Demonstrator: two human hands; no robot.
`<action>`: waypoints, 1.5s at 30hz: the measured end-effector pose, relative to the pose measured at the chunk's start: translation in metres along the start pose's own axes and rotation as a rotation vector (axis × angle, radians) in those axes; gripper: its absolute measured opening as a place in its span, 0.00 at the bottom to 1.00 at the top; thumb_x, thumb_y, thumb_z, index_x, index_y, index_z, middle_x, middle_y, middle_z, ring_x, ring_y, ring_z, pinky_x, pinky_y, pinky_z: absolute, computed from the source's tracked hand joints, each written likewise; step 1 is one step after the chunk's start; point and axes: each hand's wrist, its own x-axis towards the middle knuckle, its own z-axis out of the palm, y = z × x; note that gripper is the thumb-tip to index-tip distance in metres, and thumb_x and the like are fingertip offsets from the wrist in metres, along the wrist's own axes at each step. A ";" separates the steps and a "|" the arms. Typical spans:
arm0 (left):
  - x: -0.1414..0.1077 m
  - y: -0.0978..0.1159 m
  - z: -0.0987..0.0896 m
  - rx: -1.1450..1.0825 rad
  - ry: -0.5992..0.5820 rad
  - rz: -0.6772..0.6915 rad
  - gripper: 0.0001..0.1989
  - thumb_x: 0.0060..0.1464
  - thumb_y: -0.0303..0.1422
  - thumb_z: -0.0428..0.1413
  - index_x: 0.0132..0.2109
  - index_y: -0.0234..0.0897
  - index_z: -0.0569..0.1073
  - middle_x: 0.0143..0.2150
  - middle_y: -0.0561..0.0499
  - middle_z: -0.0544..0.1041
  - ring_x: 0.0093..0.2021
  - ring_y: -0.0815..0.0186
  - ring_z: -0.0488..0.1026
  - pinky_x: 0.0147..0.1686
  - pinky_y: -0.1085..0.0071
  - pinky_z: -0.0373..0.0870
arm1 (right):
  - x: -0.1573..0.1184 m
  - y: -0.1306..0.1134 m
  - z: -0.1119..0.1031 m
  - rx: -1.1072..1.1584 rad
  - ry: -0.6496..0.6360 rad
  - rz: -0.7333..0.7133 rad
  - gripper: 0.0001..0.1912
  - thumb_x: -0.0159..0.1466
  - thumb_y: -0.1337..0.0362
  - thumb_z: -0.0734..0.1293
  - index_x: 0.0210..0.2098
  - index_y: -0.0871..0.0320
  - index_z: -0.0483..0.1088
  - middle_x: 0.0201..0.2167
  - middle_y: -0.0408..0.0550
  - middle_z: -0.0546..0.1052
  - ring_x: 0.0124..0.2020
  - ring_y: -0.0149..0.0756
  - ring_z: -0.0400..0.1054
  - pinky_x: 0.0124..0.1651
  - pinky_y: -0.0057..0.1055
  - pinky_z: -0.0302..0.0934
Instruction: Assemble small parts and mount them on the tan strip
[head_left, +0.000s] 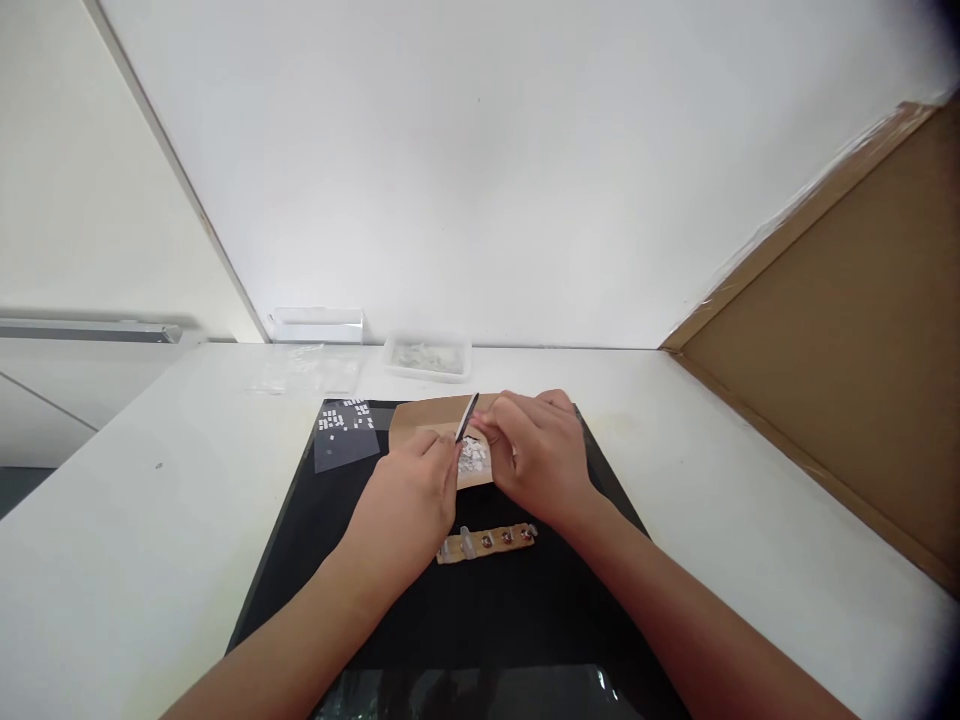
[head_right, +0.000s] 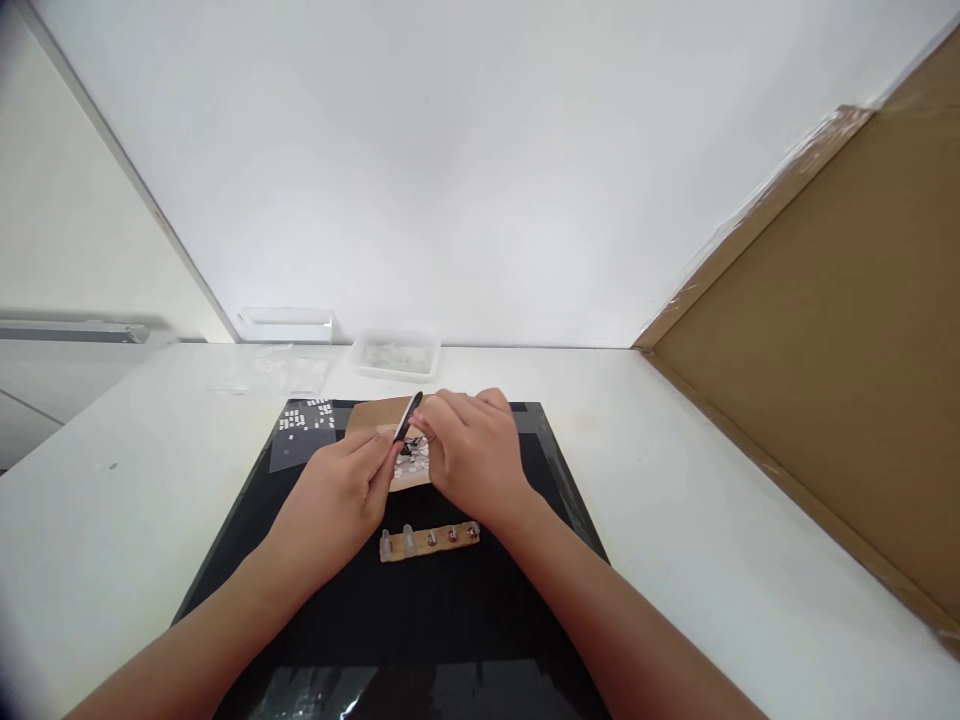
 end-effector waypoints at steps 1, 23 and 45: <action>-0.001 -0.001 0.001 0.044 -0.011 -0.001 0.10 0.69 0.26 0.48 0.40 0.36 0.71 0.35 0.49 0.73 0.29 0.64 0.69 0.29 0.68 0.62 | 0.000 0.000 0.001 -0.012 0.005 0.015 0.15 0.71 0.69 0.62 0.28 0.55 0.59 0.23 0.39 0.70 0.22 0.30 0.56 0.36 0.36 0.46; -0.002 0.007 0.002 0.330 -0.085 -0.087 0.14 0.63 0.20 0.48 0.52 0.35 0.71 0.43 0.44 0.77 0.33 0.62 0.76 0.29 0.71 0.71 | -0.004 -0.004 0.010 0.139 -0.019 0.061 0.16 0.74 0.63 0.63 0.28 0.55 0.62 0.24 0.40 0.74 0.25 0.31 0.64 0.37 0.34 0.49; -0.007 0.003 0.006 0.367 -0.104 -0.001 0.15 0.66 0.21 0.47 0.57 0.33 0.69 0.49 0.41 0.76 0.43 0.57 0.78 0.35 0.68 0.75 | -0.006 -0.003 0.012 0.106 0.045 0.104 0.15 0.74 0.64 0.62 0.29 0.56 0.65 0.25 0.41 0.77 0.25 0.31 0.67 0.38 0.36 0.48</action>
